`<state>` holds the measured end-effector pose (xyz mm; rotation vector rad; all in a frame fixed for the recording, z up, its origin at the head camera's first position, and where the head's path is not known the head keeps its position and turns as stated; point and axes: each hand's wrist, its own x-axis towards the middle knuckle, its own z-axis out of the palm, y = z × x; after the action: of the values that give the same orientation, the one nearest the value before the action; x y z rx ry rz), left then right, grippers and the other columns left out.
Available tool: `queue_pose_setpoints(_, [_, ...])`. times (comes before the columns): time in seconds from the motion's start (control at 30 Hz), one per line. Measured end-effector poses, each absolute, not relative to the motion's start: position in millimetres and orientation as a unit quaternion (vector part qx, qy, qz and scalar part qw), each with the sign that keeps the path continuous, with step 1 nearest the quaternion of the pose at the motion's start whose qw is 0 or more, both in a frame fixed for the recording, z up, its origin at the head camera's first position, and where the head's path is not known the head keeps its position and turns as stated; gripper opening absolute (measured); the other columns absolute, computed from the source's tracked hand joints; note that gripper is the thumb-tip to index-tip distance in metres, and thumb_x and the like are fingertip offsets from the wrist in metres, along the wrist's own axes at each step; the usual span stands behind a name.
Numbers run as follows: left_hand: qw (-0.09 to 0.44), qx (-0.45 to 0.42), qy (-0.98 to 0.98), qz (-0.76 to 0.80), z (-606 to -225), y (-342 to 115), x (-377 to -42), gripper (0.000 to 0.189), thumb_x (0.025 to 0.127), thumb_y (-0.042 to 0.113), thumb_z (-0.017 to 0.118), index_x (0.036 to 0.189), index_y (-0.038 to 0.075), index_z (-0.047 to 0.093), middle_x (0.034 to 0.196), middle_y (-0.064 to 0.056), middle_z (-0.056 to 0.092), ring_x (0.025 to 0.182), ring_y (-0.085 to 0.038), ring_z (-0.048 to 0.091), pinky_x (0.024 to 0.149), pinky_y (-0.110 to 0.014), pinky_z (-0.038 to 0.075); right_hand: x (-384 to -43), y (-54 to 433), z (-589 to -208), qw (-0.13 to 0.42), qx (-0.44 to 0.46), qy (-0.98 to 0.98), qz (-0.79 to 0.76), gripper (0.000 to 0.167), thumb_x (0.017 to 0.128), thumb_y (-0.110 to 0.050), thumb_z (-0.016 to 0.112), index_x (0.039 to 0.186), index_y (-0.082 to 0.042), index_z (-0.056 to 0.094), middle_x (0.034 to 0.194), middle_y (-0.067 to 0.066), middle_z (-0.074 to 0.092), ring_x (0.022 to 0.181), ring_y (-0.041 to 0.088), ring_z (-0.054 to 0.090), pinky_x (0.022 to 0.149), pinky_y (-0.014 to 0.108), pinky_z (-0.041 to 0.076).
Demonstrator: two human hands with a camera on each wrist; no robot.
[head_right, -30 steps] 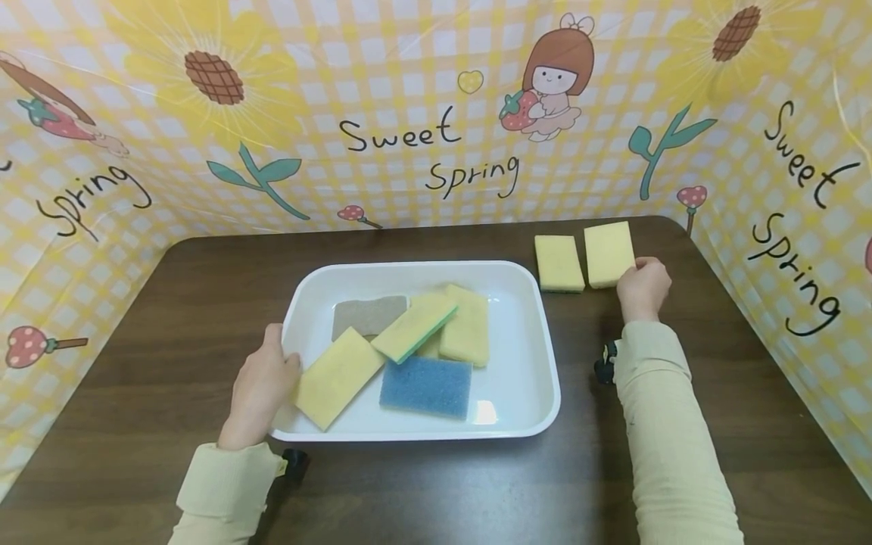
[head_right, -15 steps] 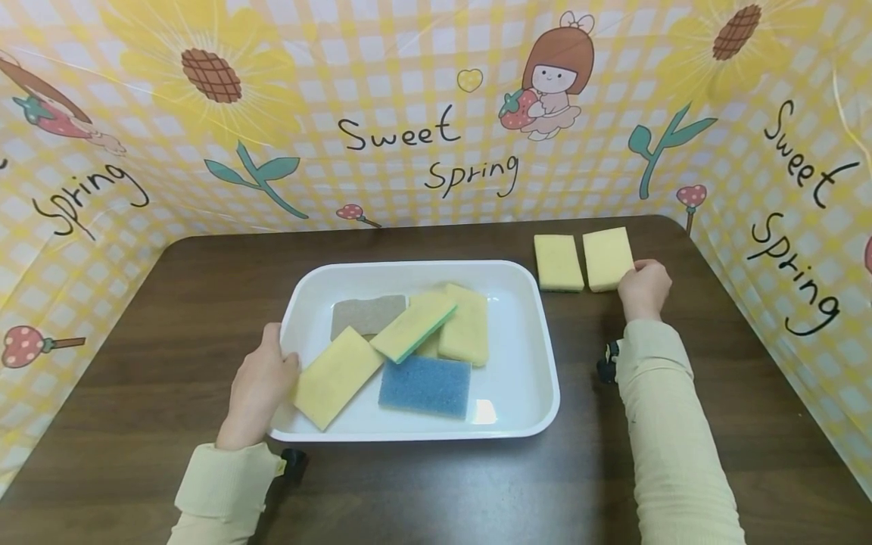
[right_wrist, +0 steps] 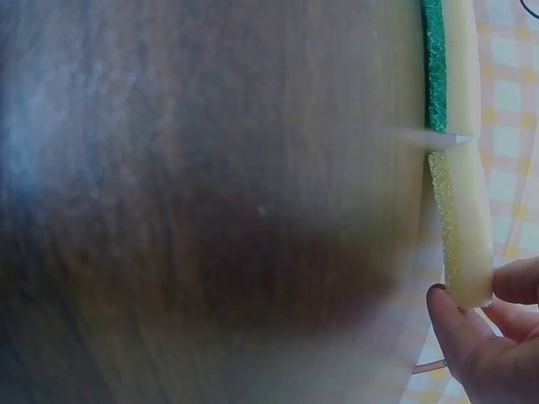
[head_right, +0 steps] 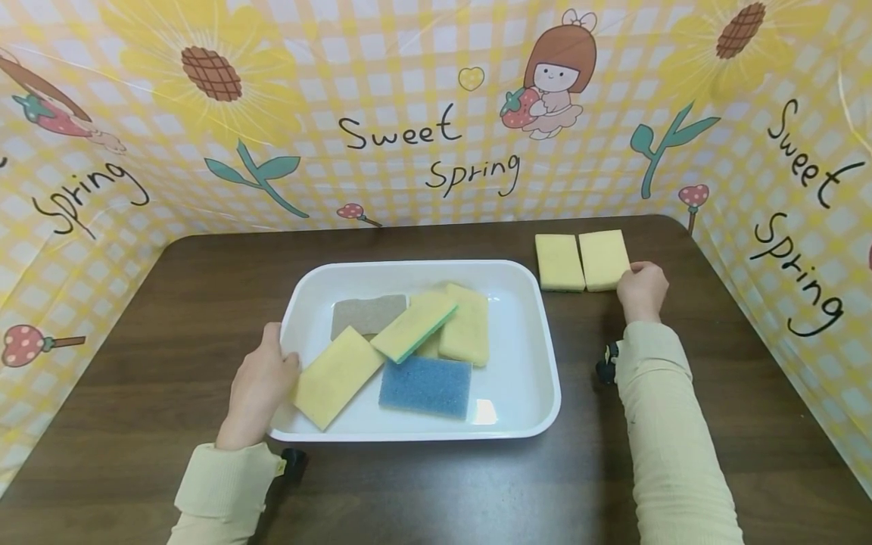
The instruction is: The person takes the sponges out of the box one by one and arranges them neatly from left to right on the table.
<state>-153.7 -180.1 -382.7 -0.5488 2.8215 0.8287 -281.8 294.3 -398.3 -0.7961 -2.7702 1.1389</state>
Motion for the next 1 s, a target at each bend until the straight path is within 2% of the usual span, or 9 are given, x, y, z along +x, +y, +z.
queue_pose_setpoints(0.33, [0.073,-0.185,0.939,0.279,-382.6,-179.6,-153.9,0.043,0.098,0.011,0.038,0.139,0.003,0.028,0.113,-0.031,0.061,0.071,-0.029,0.059,0.052,-0.032,0.041,-282.9,293.9,-399.8,0.007,-0.262,-0.89,0.372,0.048,0.096,-0.014,0.03,0.135,0.009,0.045,0.137,0.03,0.047,0.12,0.039,0.044,0.097,0.044,0.037])
queue_pose_setpoints(0.7, [0.071,-0.184,0.942,0.271,-383.3,-180.0,-154.8,0.043,0.097,0.012,0.038,0.138,0.002,0.029,0.109,-0.031,0.062,0.069,-0.029,0.058,0.051,-0.033,0.04,-280.2,295.1,-402.6,-0.003,-0.267,-0.886,0.379,0.051,0.096,-0.018,0.029,0.136,0.01,0.042,0.139,0.031,0.044,0.123,0.04,0.042,0.102,0.046,0.035])
queue_pose_setpoints(1.0, [0.075,-0.189,0.939,0.277,-383.4,-179.8,-154.1,0.044,0.098,0.011,0.037,0.14,0.003,0.028,0.111,-0.031,0.061,0.068,-0.028,0.058,0.05,-0.031,0.04,-278.2,295.8,-404.3,0.001,-0.257,-0.889,0.379,0.053,0.094,-0.023,0.033,0.133,0.01,0.045,0.135,0.031,0.047,0.116,0.04,0.044,0.091,0.043,0.039])
